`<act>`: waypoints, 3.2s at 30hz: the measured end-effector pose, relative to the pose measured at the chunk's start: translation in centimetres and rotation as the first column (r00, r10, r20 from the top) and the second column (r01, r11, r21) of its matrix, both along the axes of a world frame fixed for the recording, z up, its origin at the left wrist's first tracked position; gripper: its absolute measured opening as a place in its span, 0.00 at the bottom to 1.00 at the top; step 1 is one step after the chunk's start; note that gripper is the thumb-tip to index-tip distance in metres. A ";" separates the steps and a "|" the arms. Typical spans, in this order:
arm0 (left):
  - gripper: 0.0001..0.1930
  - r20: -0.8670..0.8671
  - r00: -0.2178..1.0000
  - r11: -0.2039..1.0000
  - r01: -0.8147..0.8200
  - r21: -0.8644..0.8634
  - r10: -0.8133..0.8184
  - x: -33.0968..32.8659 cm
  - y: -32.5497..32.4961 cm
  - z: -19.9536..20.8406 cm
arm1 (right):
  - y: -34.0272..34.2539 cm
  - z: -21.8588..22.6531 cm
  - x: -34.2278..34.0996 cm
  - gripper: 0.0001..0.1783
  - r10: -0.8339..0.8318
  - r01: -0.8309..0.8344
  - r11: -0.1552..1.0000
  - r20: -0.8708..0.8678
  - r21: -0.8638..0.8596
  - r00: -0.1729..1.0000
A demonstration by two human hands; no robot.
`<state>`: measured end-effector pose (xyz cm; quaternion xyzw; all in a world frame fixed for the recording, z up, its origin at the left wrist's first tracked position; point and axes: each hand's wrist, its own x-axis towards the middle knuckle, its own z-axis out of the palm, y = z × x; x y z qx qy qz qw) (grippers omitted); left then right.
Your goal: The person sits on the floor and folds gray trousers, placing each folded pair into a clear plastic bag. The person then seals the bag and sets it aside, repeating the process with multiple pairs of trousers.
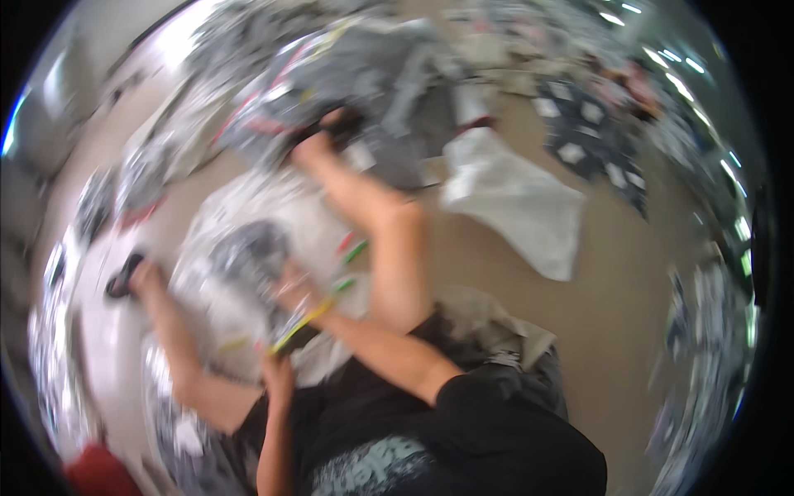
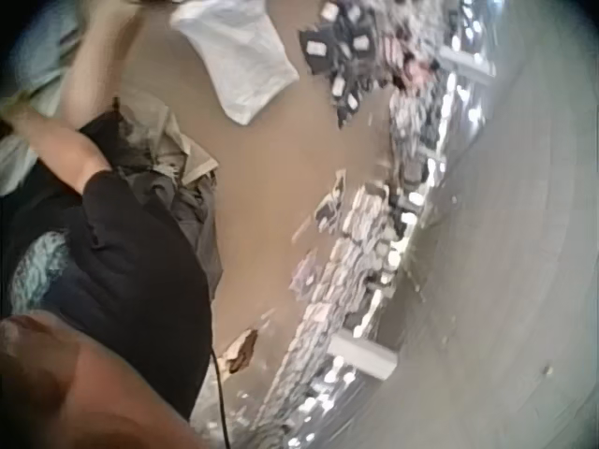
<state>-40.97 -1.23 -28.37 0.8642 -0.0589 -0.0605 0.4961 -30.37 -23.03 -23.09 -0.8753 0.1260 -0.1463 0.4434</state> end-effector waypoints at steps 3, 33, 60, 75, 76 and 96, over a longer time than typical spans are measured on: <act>0.28 0.137 0.975 0.985 -0.175 -0.007 0.174 0.1 -3.6 5.0 | -2.0 4.0 -0.8 0.34 0.056 -0.044 0.997 -0.250 0.057 0.967; 0.10 0.154 0.978 0.828 0.033 0.560 -0.143 6.1 -3.3 2.5 | 3.7 -5.7 2.7 0.40 0.675 -0.508 0.476 -0.073 -0.718 0.735; 0.10 -0.049 0.990 0.689 0.126 0.713 -0.129 6.9 -1.8 2.8 | -0.9 -5.7 0.5 0.38 0.678 -0.505 0.271 -0.210 -0.819 0.704; 0.14 0.121 0.978 0.720 0.038 0.693 -0.168 5.1 -0.6 1.0 | -13.5 -5.4 4.4 0.20 0.484 -0.053 0.813 -0.623 0.580 0.614; 0.15 0.125 0.971 0.668 0.045 0.743 -0.205 5.6 0.2 1.1 | -14.2 -6.5 4.0 0.21 0.516 -0.098 0.823 -0.663 0.560 0.542; 0.10 0.687 0.666 0.909 -0.032 0.416 -0.291 9.1 -10.1 10.1 | -10.3 4.9 2.7 0.21 0.771 -0.268 0.560 -0.374 0.784 0.516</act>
